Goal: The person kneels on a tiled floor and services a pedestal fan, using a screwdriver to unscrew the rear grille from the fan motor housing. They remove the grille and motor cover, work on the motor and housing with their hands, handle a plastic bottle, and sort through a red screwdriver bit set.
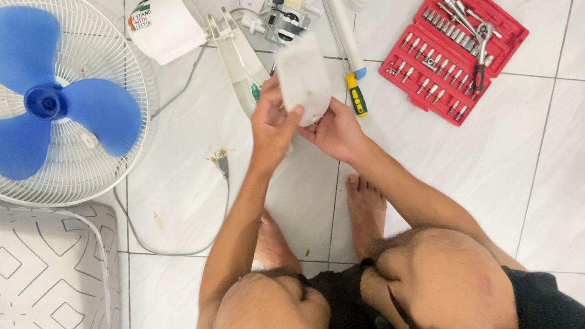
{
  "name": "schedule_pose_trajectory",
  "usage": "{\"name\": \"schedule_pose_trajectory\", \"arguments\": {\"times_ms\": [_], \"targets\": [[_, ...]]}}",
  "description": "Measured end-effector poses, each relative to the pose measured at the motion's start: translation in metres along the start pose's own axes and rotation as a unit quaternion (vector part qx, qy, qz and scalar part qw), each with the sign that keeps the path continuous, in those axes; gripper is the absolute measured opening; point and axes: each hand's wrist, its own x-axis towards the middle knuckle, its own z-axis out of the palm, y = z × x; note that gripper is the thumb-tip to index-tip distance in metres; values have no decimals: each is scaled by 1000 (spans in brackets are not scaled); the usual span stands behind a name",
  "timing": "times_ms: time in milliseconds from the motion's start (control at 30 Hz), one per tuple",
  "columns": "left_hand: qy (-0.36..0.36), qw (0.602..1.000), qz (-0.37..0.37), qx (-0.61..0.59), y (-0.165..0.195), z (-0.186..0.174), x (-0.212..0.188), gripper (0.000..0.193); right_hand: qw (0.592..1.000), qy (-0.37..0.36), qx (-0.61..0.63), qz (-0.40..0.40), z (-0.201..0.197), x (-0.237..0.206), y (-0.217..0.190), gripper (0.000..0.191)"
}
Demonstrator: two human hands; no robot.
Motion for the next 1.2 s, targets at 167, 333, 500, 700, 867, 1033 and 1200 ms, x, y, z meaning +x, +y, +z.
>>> {"name": "schedule_pose_trajectory", "arguments": {"times_ms": [167,333,500,700,867,1033,1200], "targets": [[-142,910,153,359,6,30,-9,22,990,-76,114,-36,-4,18,1,33],[-246,814,246,465,7,44,-23,23,977,-62,201,-26,1,24,7,35],[-265,792,257,487,1,39,-26,29,979,-59,194,-31,0,22,8,33],[-247,779,264,512,1,31,-27,30,989,-59,132,-39,-12,18,8,32],[-195,796,256,513,0,24,-24,31,997,-55,26,-51,-24,11,6,31],[-116,858,189,463,-3,20,-30,29,988,-13,-118,-96,-41,5,10,30],[-28,925,112,361,-2,15,-36,27,766,180,-537,-304,-72,-24,0,33]]}}
